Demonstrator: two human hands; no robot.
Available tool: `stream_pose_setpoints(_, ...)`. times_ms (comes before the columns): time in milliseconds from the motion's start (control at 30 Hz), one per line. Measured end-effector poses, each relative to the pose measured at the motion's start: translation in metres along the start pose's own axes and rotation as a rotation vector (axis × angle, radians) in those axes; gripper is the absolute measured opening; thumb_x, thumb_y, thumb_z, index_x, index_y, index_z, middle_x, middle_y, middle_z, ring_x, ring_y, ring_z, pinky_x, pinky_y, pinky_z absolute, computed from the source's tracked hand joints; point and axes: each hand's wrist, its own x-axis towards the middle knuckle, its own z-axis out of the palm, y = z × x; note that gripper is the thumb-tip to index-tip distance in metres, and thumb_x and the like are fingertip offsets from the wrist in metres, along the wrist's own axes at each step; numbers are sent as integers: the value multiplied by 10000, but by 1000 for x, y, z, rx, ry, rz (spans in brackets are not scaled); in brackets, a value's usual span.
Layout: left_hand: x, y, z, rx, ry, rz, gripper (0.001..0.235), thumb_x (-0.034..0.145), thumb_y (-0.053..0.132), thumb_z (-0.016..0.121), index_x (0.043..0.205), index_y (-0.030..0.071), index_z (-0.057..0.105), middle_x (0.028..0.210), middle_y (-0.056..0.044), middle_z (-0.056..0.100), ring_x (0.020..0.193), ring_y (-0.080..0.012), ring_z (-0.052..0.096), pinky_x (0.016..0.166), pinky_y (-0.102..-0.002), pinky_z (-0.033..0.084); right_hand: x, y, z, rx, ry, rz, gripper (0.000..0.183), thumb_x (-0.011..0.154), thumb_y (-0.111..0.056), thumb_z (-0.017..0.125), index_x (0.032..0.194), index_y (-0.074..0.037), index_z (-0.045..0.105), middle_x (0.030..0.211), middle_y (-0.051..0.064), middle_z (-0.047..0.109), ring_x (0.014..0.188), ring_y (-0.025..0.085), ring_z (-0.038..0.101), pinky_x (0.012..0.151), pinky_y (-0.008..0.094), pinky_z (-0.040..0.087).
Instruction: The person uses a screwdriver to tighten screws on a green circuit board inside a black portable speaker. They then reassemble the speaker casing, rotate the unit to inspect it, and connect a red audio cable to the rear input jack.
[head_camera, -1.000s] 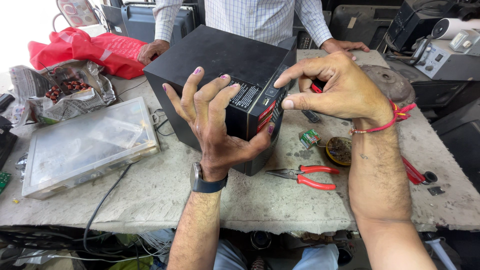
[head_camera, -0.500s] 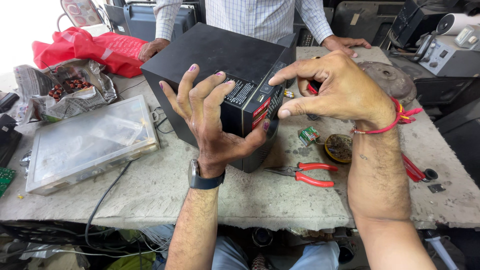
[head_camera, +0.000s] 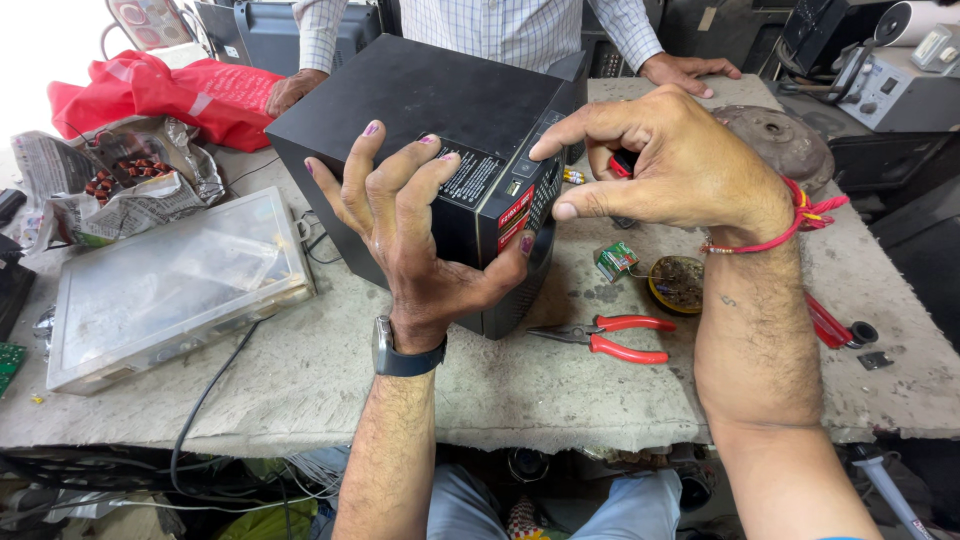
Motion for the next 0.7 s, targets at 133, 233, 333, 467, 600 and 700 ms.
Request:
stream_pose_setpoints(133, 0, 0, 2, -5, 20, 14, 684, 797, 567, 814, 1289, 150, 586, 1340, -60, 577, 1493, -371, 390, 1264, -664, -13, 1, 1, -1, -19, -10, -8, 444, 804, -188, 880, 1217, -91, 750, 635, -40, 610, 567, 23, 518, 521, 211, 376)
stream_pose_setpoints(233, -1, 0, 1, -8, 16, 8, 685, 797, 566, 816, 1289, 149, 587, 1337, -58, 579, 1494, -367, 393, 1266, -658, -6, 0, 1, -2, -19, -24, 22, 432, 812, -156, 855, 1226, -98, 743, 613, -39, 614, 541, 22, 515, 508, 214, 373)
stream_pose_setpoints(333, 0, 0, 1, -8, 16, 7, 684, 793, 566, 818, 1285, 149, 589, 1331, -57, 584, 1492, -364, 394, 1268, -650, -3, 0, 1, -3, -65, -1, -9, 421, 818, -128, 837, 1228, -104, 746, 637, -37, 630, 547, 23, 522, 506, 211, 380)
stream_pose_setpoints(467, 0, 1, 2, 0, 23, 10, 686, 782, 572, 821, 1278, 157, 594, 1325, -55, 588, 1488, -357, 397, 1273, -641, 10, 1, 2, -3, -73, -5, -9, 410, 832, -110, 816, 1237, -109, 749, 615, -31, 630, 515, 29, 511, 492, 218, 376)
stream_pose_setpoints(600, -1, -1, 3, 7, 22, 19, 687, 783, 576, 827, 1279, 162, 592, 1332, -50, 588, 1492, -359, 389, 1272, -640, 10, 0, 4, -4, -82, 23, -95, 397, 848, -107, 822, 1235, -87, 738, 667, -26, 632, 580, 20, 536, 526, 213, 397)
stream_pose_setpoints(700, -3, -1, 4, 6, 17, 3, 689, 787, 571, 825, 1292, 166, 589, 1347, -42, 588, 1508, -353, 386, 1282, -629, 34, -3, 5, -6, -78, 102, -79, 340, 886, -102, 830, 1212, -72, 740, 651, -11, 589, 583, 39, 492, 553, 229, 379)
